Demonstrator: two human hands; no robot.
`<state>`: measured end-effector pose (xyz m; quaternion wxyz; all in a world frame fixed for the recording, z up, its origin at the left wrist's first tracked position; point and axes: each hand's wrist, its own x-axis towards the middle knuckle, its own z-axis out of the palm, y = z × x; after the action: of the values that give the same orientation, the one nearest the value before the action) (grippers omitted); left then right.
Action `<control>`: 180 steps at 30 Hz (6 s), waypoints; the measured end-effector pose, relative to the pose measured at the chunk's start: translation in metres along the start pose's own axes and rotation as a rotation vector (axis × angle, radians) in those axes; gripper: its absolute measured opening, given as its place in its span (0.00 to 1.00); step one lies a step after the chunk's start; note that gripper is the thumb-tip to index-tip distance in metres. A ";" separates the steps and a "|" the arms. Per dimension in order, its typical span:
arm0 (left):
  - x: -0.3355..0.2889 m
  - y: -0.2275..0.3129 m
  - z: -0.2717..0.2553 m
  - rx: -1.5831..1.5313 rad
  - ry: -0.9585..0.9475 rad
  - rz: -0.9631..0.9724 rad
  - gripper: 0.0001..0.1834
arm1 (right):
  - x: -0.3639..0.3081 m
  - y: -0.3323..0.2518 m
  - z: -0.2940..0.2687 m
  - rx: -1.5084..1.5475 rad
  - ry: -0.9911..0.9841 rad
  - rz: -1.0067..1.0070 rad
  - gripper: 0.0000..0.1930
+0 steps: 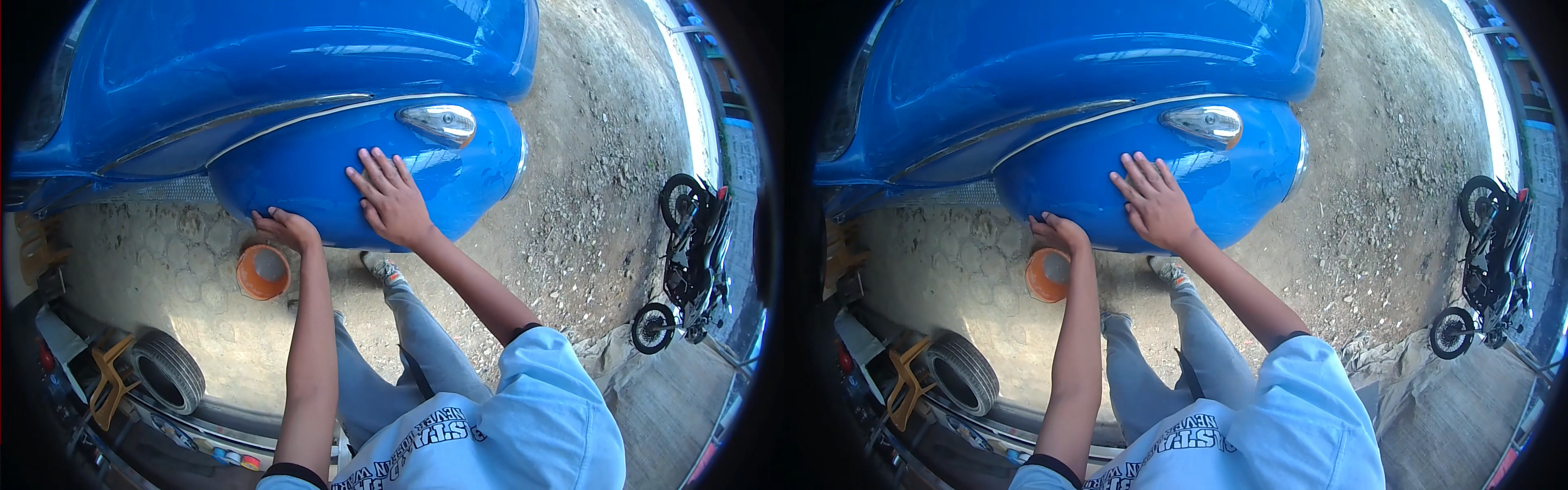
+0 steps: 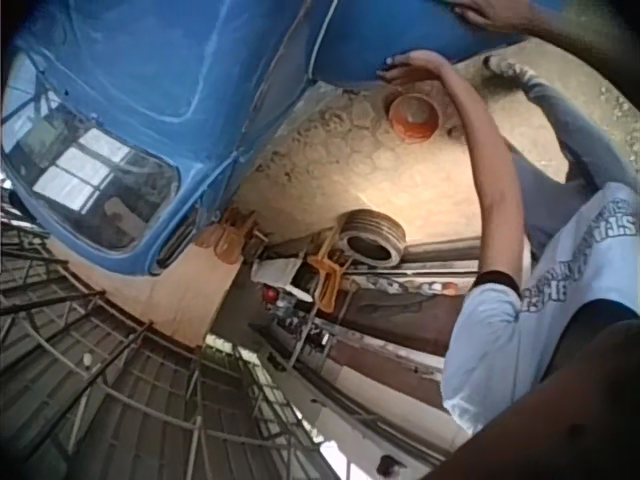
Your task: The person wets sandpaper in a bucket of water and sands the hood, front fender, and side door of a car.
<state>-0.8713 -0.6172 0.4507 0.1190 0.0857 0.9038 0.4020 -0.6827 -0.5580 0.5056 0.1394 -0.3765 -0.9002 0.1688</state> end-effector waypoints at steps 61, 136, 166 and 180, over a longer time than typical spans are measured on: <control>-0.216 0.029 0.057 0.152 -0.107 -0.227 0.49 | 0.036 0.223 -0.156 0.471 -0.200 -0.509 0.16; -0.212 0.053 0.123 0.319 0.576 -0.251 0.38 | 0.009 0.298 -0.110 0.329 -0.038 -0.069 0.18; -0.211 0.048 0.124 0.291 0.566 -0.252 0.38 | -0.032 0.292 -0.081 0.303 -0.293 -0.412 0.40; -0.213 0.058 0.121 0.285 0.566 -0.301 0.36 | -0.040 0.268 -0.099 0.266 -0.357 -0.440 0.38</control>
<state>-0.6296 -0.5466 0.4465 -0.0917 -0.1476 0.9505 0.2574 -0.4495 -0.3906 0.4803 0.0602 -0.1155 -0.9404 0.3142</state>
